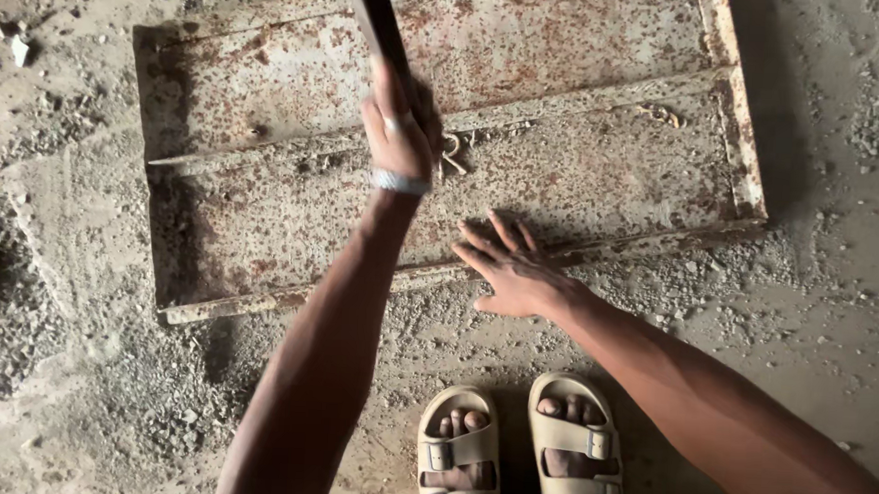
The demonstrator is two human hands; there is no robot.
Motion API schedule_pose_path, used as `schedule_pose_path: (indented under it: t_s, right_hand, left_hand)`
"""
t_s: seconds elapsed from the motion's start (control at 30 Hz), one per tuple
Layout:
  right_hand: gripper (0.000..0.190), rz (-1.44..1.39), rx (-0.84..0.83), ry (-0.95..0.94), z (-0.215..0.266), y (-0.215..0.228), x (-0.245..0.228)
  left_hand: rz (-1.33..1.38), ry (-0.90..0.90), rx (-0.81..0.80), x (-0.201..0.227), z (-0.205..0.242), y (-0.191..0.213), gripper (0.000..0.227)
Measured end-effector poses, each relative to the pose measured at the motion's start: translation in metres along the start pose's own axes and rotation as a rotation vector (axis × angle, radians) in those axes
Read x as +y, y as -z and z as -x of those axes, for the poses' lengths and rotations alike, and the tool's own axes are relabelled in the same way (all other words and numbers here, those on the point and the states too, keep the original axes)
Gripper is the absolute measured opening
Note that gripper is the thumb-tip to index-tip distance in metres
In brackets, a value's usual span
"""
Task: The person uses a hammer to repeatedly strike a rectangular metal plate on the floor, removing rust and debris. The person holds the plate steady with one hand while striking with the other.
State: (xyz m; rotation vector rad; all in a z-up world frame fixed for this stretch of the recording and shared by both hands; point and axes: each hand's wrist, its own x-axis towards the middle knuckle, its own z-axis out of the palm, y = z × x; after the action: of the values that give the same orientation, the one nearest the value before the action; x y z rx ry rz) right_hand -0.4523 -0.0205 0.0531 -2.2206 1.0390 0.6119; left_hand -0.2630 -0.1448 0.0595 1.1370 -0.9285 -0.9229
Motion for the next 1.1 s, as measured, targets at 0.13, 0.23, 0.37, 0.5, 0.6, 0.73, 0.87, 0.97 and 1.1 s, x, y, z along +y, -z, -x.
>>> schedule_pose_path:
  t_s: [0.13, 0.23, 0.37, 0.5, 0.6, 0.73, 0.87, 0.97, 1.1]
  right_hand:
    - [0.104, 0.056, 0.053, 0.02, 0.005, 0.002, -0.003]
    - [0.101, 0.046, 0.052, 0.004, 0.006, 0.007, -0.002]
    - [0.101, 0.046, 0.105, 0.049, 0.007, 0.004, -0.003]
    - [0.103, 0.026, 0.043, 0.012, 0.003, 0.001, -0.001]
    - [0.103, -0.017, 0.048, 0.026, -0.001, -0.007, 0.001]
    - [0.104, 0.0, 0.051, 0.031, -0.004, -0.01, 0.006]
    - [0.106, 0.126, 0.142, 0.063, 0.001, -0.009, 0.003]
    - [0.108, 0.03, 0.097, 0.057, 0.006, -0.004, 0.006]
    - [0.106, 0.012, 0.04, 0.024, 0.004, -0.002, -0.003]
  left_hand:
    - [-0.986, 0.48, -0.186, -0.004, 0.054, 0.046, 0.064]
    - [-1.166, 0.592, -0.33, -0.019, 0.072, 0.071, 0.072]
    - [-1.044, 0.383, -0.259, -0.018, 0.066, 0.082, 0.077]
    - [-0.586, -0.074, -0.161, -0.002, 0.029, 0.034, 0.06]
    - [-0.049, -0.081, -0.259, -0.008, 0.011, -0.015, 0.055]
    - [-0.684, -0.25, -0.138, -0.039, 0.033, -0.036, 0.071]
    - [-1.141, 0.492, -0.264, -0.06, 0.064, 0.002, 0.09]
    - [-1.124, 0.539, -0.16, -0.057, 0.063, 0.025, 0.083]
    - [-0.878, 0.292, -0.069, -0.022, 0.054, 0.046, 0.076]
